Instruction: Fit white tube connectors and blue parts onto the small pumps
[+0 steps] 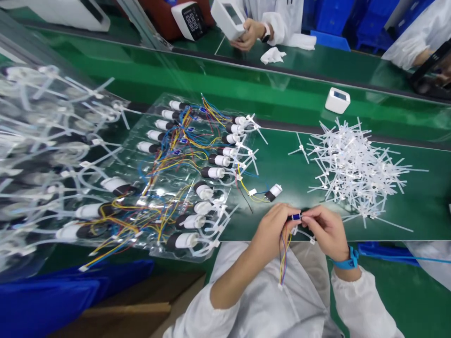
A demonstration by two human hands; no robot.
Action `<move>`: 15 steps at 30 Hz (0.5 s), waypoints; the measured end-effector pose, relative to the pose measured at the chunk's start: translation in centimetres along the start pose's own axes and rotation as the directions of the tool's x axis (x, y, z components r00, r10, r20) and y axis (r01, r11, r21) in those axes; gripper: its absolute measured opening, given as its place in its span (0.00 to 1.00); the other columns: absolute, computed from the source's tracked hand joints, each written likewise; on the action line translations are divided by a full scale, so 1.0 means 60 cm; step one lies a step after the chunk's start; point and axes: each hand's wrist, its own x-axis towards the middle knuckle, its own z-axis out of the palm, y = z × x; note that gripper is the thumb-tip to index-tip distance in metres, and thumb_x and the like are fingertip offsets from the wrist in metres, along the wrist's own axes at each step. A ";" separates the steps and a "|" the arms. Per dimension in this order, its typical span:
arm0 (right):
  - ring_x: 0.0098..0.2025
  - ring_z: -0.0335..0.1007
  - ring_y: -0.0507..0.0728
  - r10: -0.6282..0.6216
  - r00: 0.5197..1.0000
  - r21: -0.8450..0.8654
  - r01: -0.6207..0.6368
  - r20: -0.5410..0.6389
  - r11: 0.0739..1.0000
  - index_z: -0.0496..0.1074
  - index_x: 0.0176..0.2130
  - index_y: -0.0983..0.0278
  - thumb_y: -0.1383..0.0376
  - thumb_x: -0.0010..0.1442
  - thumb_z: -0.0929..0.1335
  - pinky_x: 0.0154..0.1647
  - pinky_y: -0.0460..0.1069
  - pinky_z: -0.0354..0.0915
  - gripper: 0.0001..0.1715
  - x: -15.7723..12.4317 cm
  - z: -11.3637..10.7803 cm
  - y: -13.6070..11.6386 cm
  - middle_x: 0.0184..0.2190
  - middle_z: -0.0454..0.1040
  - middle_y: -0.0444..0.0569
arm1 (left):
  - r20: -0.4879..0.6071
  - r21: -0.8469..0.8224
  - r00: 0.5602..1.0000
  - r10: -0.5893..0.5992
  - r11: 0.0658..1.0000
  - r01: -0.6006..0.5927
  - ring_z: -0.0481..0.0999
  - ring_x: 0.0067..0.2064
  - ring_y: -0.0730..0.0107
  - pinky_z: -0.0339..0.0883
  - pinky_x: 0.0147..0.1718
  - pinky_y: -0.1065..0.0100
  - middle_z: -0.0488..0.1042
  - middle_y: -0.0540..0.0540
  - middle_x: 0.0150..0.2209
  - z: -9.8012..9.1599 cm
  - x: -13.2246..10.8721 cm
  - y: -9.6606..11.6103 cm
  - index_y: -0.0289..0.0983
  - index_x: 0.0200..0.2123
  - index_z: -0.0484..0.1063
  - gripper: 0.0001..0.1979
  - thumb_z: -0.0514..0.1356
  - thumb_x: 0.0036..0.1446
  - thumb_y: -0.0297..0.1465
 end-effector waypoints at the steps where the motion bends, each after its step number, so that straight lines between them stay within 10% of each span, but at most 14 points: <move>1: 0.30 0.78 0.55 -0.010 1.000 -0.007 0.010 0.005 1.000 0.82 0.42 0.58 0.58 0.77 0.74 0.33 0.49 0.71 0.10 0.000 -0.001 -0.001 0.31 0.83 0.45 | 0.002 -0.001 1.000 0.003 1.000 -0.003 0.81 0.46 0.65 0.75 0.47 0.67 0.81 0.45 0.44 -0.002 0.002 0.000 0.38 0.52 0.75 0.05 0.63 0.76 0.26; 15: 0.30 0.80 0.56 0.037 0.998 0.110 -0.042 0.042 0.993 0.85 0.43 0.58 0.56 0.74 0.76 0.32 0.48 0.74 0.09 0.008 -0.005 -0.008 0.30 0.84 0.45 | 0.020 -0.076 0.999 -0.038 0.996 0.040 0.83 0.42 0.67 0.75 0.46 0.69 0.85 0.46 0.42 -0.006 0.008 0.000 0.39 0.52 0.79 0.05 0.64 0.76 0.29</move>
